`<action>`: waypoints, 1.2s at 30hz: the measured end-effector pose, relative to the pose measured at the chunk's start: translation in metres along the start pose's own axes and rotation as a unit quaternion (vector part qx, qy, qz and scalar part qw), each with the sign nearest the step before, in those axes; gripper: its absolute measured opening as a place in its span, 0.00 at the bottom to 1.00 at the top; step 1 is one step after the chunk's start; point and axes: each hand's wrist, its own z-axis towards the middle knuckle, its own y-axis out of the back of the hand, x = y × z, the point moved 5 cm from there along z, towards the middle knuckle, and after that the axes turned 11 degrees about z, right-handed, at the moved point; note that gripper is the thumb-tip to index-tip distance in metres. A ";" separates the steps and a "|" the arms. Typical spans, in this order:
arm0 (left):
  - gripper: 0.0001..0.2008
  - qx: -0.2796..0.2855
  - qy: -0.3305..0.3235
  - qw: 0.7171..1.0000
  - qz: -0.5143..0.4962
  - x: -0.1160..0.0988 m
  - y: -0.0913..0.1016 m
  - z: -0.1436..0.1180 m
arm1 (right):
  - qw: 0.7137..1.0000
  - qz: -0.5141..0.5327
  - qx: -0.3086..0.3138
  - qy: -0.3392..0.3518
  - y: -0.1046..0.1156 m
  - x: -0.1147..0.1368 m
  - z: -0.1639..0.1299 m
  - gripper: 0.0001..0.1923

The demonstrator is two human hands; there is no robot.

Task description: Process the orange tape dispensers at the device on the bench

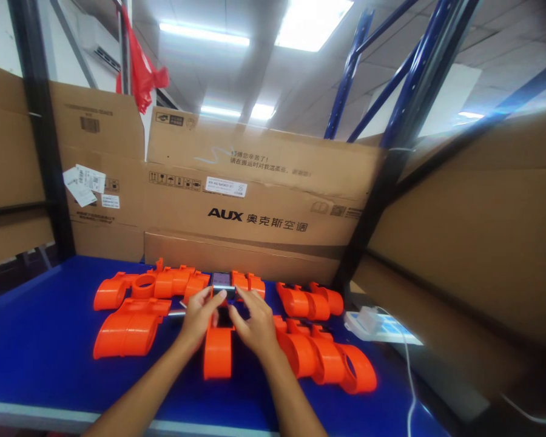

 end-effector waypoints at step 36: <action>0.20 -0.028 0.107 0.986 -0.126 0.013 -0.001 0.005 | 0.998 -0.018 0.038 0.040 0.001 -0.003 0.002 0.24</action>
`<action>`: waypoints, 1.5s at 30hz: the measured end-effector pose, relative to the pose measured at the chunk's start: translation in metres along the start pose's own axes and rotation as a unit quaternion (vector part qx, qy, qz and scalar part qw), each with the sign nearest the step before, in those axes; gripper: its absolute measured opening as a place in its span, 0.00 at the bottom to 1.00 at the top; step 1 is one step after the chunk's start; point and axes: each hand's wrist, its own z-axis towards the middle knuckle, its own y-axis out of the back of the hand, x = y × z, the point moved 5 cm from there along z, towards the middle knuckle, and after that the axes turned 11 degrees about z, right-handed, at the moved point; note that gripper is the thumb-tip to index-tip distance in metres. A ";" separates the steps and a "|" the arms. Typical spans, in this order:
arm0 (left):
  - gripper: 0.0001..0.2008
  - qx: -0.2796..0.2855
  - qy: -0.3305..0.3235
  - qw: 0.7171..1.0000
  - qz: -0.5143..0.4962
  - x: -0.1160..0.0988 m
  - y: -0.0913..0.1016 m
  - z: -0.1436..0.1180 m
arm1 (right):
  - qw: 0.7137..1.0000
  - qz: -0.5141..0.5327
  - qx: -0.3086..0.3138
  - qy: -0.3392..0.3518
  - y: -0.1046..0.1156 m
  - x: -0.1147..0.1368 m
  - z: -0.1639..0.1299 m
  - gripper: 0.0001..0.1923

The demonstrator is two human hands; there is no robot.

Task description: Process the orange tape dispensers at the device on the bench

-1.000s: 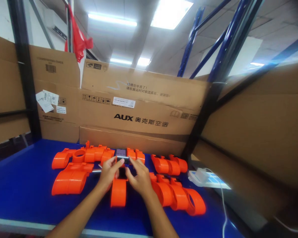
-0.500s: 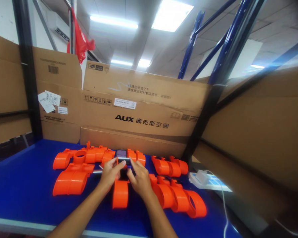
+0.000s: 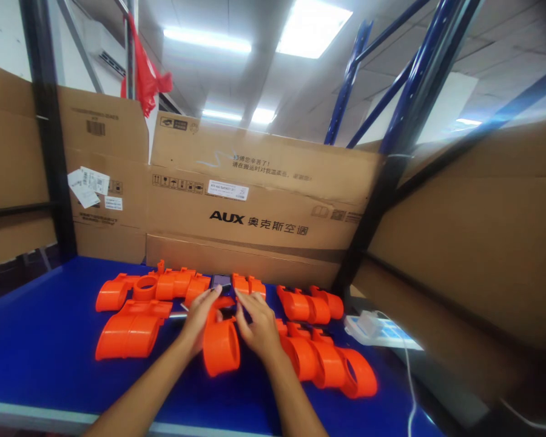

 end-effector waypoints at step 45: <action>0.19 0.067 -0.043 0.994 0.069 -0.001 -0.001 0.003 | 0.983 0.000 -0.125 -0.136 0.020 -0.019 -0.002 0.11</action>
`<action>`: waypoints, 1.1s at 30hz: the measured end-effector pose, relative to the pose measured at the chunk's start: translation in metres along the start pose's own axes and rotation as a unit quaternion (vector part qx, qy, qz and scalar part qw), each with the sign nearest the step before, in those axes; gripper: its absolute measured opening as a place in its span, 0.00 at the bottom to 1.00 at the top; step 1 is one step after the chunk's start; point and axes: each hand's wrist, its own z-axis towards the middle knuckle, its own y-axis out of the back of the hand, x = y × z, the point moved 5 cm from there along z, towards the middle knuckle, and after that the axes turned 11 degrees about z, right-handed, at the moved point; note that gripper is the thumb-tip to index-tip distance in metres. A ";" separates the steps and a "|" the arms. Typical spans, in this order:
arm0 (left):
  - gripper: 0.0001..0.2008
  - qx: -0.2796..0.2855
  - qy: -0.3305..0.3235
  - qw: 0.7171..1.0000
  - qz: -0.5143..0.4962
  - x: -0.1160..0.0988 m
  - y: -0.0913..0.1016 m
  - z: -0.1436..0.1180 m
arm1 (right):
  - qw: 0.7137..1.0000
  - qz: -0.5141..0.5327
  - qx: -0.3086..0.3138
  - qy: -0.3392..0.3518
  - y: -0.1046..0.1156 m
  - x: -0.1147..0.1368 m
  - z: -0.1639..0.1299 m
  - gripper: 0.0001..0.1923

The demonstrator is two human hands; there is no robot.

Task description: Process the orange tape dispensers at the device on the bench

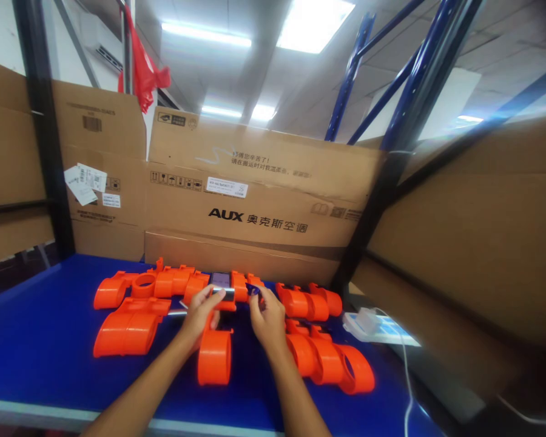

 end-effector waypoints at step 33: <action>0.19 -0.008 -0.016 0.999 0.049 0.000 -0.003 -0.002 | 0.984 0.091 0.148 0.037 -0.013 0.029 -0.004 0.14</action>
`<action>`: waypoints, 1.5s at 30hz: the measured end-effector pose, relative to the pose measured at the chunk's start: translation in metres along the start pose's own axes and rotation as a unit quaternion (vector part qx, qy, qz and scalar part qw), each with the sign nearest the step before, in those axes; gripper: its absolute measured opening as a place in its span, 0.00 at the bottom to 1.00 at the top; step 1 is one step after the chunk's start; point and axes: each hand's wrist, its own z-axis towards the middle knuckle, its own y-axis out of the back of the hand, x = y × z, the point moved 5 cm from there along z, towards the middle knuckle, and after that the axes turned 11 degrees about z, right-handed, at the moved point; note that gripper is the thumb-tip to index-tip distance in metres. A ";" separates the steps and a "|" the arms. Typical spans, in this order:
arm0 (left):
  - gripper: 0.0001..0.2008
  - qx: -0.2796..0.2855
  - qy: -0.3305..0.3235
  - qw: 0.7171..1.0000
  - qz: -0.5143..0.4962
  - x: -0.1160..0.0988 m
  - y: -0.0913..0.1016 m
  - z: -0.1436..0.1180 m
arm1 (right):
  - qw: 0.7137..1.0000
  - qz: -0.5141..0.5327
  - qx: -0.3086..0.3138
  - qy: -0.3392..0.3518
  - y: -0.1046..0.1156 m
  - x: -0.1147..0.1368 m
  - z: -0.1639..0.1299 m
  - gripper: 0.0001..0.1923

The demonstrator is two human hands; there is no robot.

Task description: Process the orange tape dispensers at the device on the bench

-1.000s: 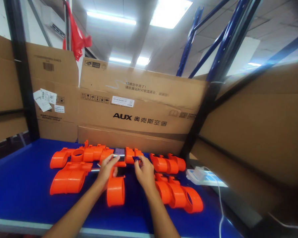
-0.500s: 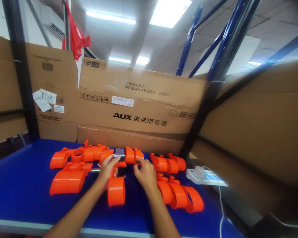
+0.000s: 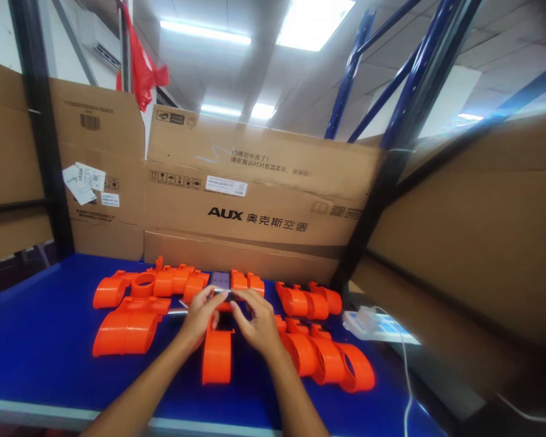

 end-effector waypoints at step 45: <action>0.25 0.070 0.019 0.989 -0.126 -0.016 0.044 0.012 | 0.974 -0.134 0.178 -0.043 -0.041 -0.006 0.035 0.05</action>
